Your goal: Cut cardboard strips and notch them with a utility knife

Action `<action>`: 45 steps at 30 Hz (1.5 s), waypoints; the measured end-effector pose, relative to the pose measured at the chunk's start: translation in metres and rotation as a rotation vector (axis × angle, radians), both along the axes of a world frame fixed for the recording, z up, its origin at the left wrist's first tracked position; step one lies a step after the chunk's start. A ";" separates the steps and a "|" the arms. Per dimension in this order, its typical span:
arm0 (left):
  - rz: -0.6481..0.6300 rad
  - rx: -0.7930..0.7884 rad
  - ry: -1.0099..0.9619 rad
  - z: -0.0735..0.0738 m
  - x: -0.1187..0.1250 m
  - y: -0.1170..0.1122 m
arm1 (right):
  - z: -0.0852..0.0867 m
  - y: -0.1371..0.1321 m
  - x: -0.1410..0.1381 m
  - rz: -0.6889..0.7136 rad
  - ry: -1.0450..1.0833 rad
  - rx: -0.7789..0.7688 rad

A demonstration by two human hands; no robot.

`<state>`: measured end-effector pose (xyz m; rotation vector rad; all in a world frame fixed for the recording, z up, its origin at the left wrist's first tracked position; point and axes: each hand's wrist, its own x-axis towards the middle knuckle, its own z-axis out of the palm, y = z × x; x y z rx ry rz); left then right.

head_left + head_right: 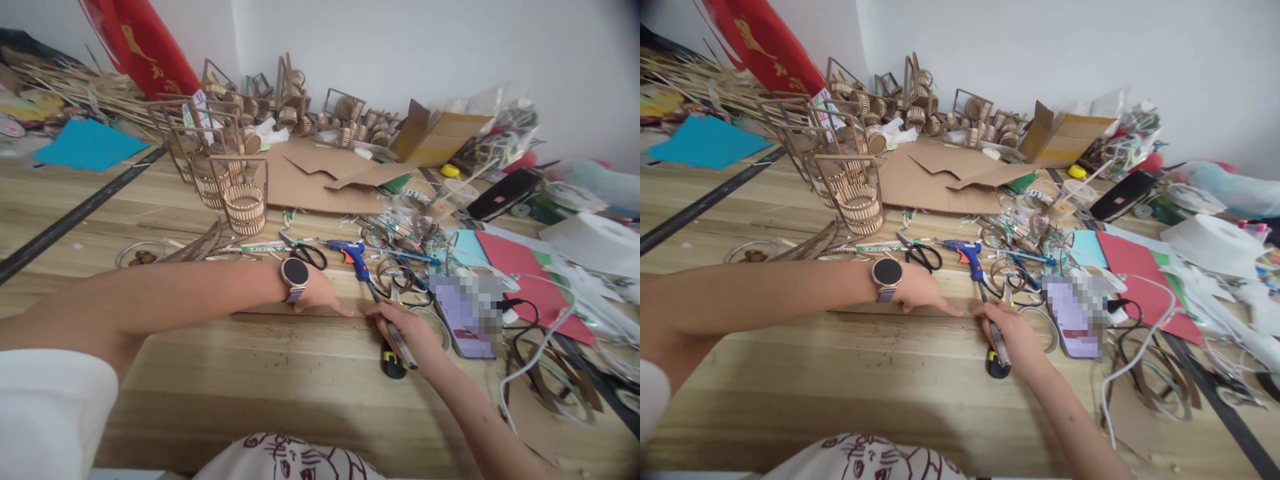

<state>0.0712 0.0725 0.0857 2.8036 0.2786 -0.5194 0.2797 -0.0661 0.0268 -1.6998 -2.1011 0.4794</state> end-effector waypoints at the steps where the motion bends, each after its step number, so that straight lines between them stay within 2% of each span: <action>1: -0.032 -0.013 0.049 -0.002 0.004 0.001 | 0.000 -0.001 0.000 -0.030 0.020 0.004; 5: -0.118 -0.035 0.170 -0.005 0.016 0.003 | 0.008 -0.011 -0.003 -0.257 0.111 0.075; 8: -0.123 -0.033 0.191 -0.005 0.020 0.005 | 0.016 -0.024 -0.009 -0.332 0.165 0.185; 13: -0.132 -0.034 0.194 -0.004 0.022 0.005 | 0.015 -0.033 -0.029 -0.333 0.290 0.163; 19: -0.151 -0.025 0.221 0.004 0.019 0.002 | 0.004 -0.022 -0.047 -0.287 0.351 0.108; 24: -0.149 -0.022 0.222 0.002 0.019 0.001 | 0.005 -0.015 -0.050 -0.280 0.342 0.095; 29: -0.145 -0.001 0.240 0.004 0.019 0.000 | 0.006 -0.013 -0.044 -0.309 0.322 0.099; 34: -0.122 0.034 0.238 0.014 0.018 -0.004 | 0.006 -0.019 -0.018 -0.428 0.280 0.085; 39: -0.110 0.051 0.251 0.014 0.020 -0.007 | 0.012 -0.028 0.006 -0.522 0.155 0.140; 42: -0.113 0.061 0.264 0.012 0.021 -0.006 | 0.019 -0.031 0.005 -0.540 0.094 0.228; 45: -0.124 0.063 0.283 0.011 0.020 -0.005 | 0.022 -0.030 -0.005 -0.478 0.123 0.250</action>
